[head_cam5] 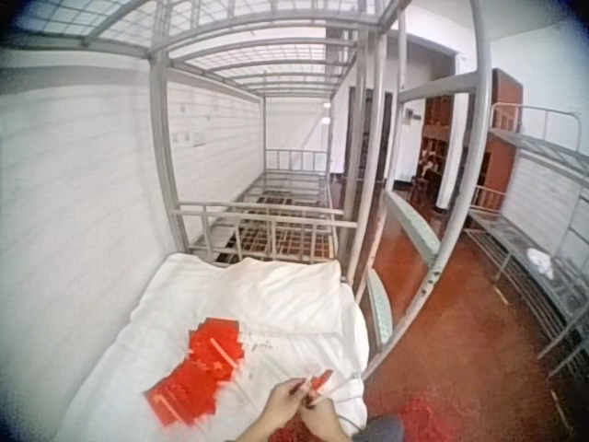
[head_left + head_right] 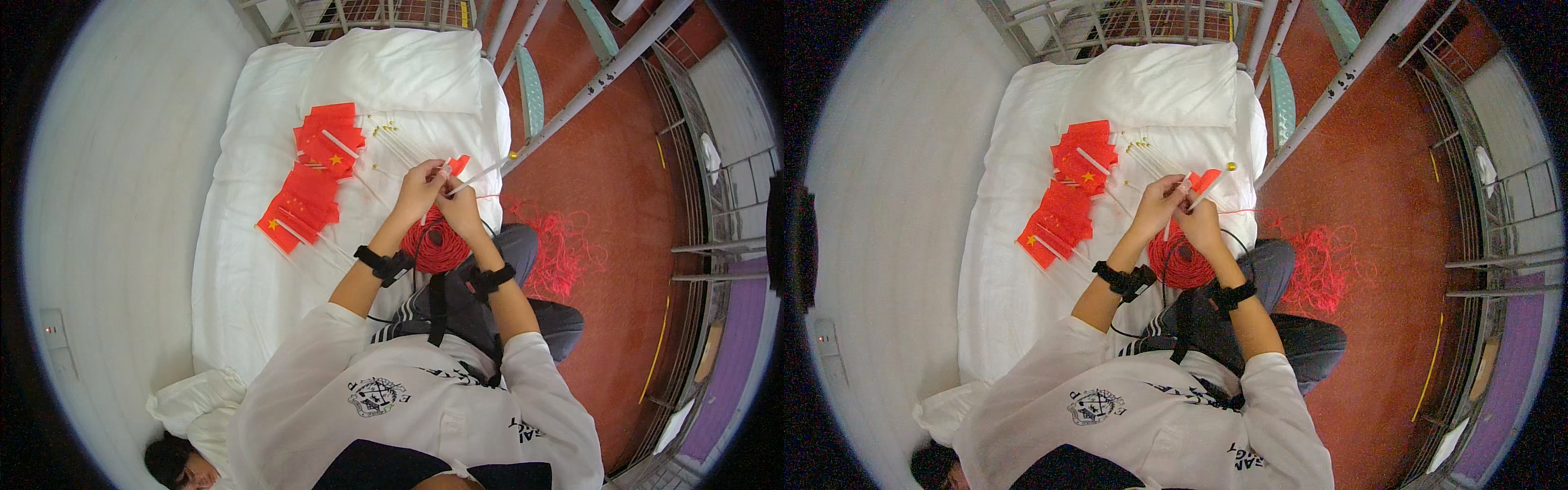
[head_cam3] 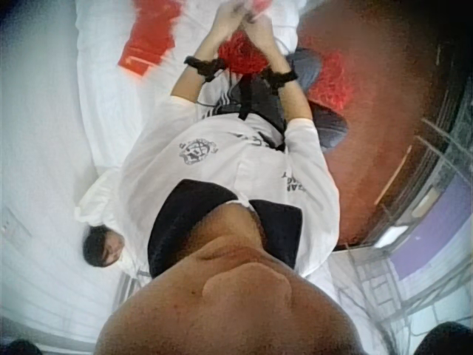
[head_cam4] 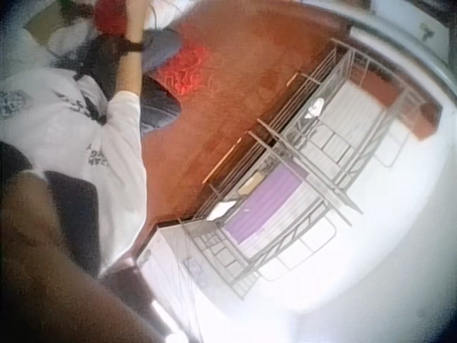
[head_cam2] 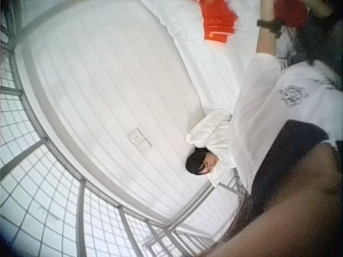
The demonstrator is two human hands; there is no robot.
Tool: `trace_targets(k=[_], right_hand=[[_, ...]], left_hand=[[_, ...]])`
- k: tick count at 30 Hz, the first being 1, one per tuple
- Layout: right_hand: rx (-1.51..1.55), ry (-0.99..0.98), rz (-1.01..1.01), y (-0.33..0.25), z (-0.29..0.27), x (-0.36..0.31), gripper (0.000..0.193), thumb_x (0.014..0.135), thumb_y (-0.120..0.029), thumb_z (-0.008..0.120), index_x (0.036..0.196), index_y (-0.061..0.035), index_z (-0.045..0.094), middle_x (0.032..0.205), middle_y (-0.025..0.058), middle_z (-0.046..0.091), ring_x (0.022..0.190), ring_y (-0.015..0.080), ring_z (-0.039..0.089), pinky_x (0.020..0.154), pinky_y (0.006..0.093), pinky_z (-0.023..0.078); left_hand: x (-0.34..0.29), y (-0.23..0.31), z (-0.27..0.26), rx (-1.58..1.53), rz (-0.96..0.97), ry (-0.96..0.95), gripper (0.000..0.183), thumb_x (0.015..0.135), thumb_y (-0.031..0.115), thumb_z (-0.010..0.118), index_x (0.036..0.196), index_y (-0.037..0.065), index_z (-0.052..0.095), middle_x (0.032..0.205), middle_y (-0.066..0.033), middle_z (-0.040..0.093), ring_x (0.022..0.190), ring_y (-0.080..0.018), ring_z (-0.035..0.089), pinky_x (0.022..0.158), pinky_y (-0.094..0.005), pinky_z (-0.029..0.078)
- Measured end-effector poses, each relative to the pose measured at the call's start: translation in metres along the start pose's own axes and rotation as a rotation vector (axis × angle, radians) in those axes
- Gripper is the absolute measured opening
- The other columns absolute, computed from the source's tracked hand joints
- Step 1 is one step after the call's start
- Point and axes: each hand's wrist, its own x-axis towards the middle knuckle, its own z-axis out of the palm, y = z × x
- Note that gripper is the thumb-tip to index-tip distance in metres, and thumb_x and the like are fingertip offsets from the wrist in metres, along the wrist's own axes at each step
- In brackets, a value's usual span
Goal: The person slides the sleeves of several small red flags onto plastic sticks by hand, one at a time, and then gathers them into a bundle.
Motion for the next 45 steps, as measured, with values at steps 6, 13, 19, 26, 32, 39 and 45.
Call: trace_targets(k=[6, 13, 19, 26, 32, 39, 45], right_hand=[[0.233, -0.132, -0.062, 0.006, -0.01, -0.009, 0.01, 0.077, 0.001, 0.052, 0.087, 0.0003, 0.054, 0.082, 0.003, 0.057, 0.069, 0.0115, 0.052, 0.061, 0.0229, 0.042], [0.426, 0.154, -0.051, -0.034, -0.055, -0.001, 0.01, 0.089, -0.008, 0.044, 0.095, -0.0026, 0.039, 0.084, 0.015, 0.063, 0.055, 0.0099, 0.052, 0.048, 0.0192, 0.039], [0.457, 0.267, -0.048, -0.036, -0.057, 0.002, 0.009, 0.091, -0.013, 0.043, 0.091, -0.0044, 0.04, 0.082, 0.0177, 0.062, 0.056, 0.0118, 0.054, 0.049, 0.0206, 0.039], [0.521, 0.328, -0.079, -0.028, -0.051, 0.0, 0.012, 0.091, -0.015, 0.043, 0.09, -0.0039, 0.039, 0.078, 0.0167, 0.061, 0.057, 0.0136, 0.055, 0.053, 0.0232, 0.044], [0.527, 0.33, -0.083, -0.028, -0.049, 0.0, 0.01, 0.091, -0.014, 0.042, 0.089, -0.004, 0.039, 0.077, 0.0165, 0.06, 0.057, 0.0137, 0.055, 0.054, 0.0241, 0.046], [0.526, 0.313, -0.111, -0.029, -0.048, -0.002, 0.01, 0.091, -0.013, 0.042, 0.089, -0.0041, 0.039, 0.077, 0.0163, 0.06, 0.057, 0.0138, 0.055, 0.053, 0.0237, 0.045], [0.509, 0.308, -0.065, -0.031, -0.047, -0.004, 0.008, 0.089, -0.01, 0.046, 0.089, -0.0039, 0.042, 0.075, 0.014, 0.06, 0.055, 0.0128, 0.054, 0.051, 0.0226, 0.043]], left_hand=[[-0.004, -0.005, -0.007, 0.235, -0.045, 0.033, 0.021, 0.086, 0.011, 0.049, 0.097, -0.006, 0.057, 0.071, -0.0066, 0.059, 0.063, -0.0099, 0.052, 0.059, -0.0234, 0.043], [-0.016, -0.004, -0.018, 0.326, -0.056, -0.089, 0.025, 0.088, 0.015, 0.046, 0.101, -0.004, 0.056, 0.078, -0.0098, 0.061, 0.069, -0.0118, 0.053, 0.065, -0.025, 0.044], [-0.021, -0.018, -0.015, 0.154, 0.013, -0.136, 0.026, 0.09, 0.017, 0.044, 0.1, -0.004, 0.055, 0.077, -0.0052, 0.057, 0.071, -0.0096, 0.049, 0.067, -0.0242, 0.042], [-0.023, -0.013, -0.023, 0.131, -0.076, -0.264, 0.023, 0.09, 0.017, 0.043, 0.093, -0.004, 0.052, 0.081, -0.0014, 0.055, 0.078, -0.0077, 0.048, 0.07, -0.023, 0.041], [-0.024, -0.007, -0.024, 0.059, -0.072, -0.237, 0.024, 0.091, 0.019, 0.043, 0.094, -0.003, 0.053, 0.08, -0.0008, 0.055, 0.077, -0.0075, 0.048, 0.068, -0.0228, 0.041], [-0.022, -0.021, -0.025, 0.056, -0.069, -0.255, 0.027, 0.092, 0.022, 0.042, 0.093, -0.002, 0.053, 0.079, 0.0006, 0.054, 0.076, -0.006, 0.047, 0.068, -0.0212, 0.04], [-0.026, -0.007, -0.019, 0.046, -0.061, -0.257, 0.027, 0.091, 0.021, 0.042, 0.093, -0.004, 0.053, 0.078, 0.001, 0.052, 0.075, -0.0067, 0.045, 0.069, -0.0219, 0.04]])
